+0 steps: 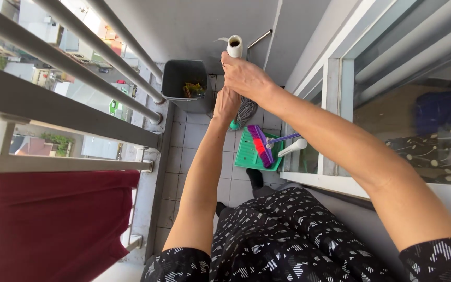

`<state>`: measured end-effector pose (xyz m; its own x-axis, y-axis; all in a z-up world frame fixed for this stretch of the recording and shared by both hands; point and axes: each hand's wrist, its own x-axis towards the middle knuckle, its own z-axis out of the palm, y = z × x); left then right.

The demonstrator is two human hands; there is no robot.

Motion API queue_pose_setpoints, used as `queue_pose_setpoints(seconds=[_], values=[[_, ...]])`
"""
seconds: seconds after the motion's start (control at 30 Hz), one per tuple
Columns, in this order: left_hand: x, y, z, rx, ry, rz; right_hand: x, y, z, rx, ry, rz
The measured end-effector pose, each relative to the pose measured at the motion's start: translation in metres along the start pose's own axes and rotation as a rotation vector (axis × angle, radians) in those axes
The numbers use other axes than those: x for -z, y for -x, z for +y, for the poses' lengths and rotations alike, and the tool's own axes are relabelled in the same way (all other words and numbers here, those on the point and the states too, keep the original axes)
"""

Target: Assembling a cleaning mop while standing on a balcony.

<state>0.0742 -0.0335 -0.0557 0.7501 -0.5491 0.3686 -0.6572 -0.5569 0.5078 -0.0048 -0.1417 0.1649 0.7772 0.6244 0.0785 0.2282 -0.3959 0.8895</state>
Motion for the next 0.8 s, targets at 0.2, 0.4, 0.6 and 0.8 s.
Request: queue_pose_setpoints(seconds=[0.2, 0.4, 0.6, 0.8], values=[[0.028, 0.013, 0.03, -0.079, 0.062, 0.098, 0.005, 0.008, -0.015, -0.032, -0.072, 0.044], [0.021, 0.018, 0.039, -0.074, 0.051, 0.152, -0.009, 0.017, -0.025, -0.05, -0.191, 0.101], [0.032, 0.021, 0.064, -0.01, 0.014, 0.134, 0.003, 0.021, -0.013, -0.016, -0.094, 0.1], [0.026, 0.025, 0.061, 0.039, -0.034, 0.185, -0.002, 0.016, -0.021, -0.003, -0.142, 0.106]])
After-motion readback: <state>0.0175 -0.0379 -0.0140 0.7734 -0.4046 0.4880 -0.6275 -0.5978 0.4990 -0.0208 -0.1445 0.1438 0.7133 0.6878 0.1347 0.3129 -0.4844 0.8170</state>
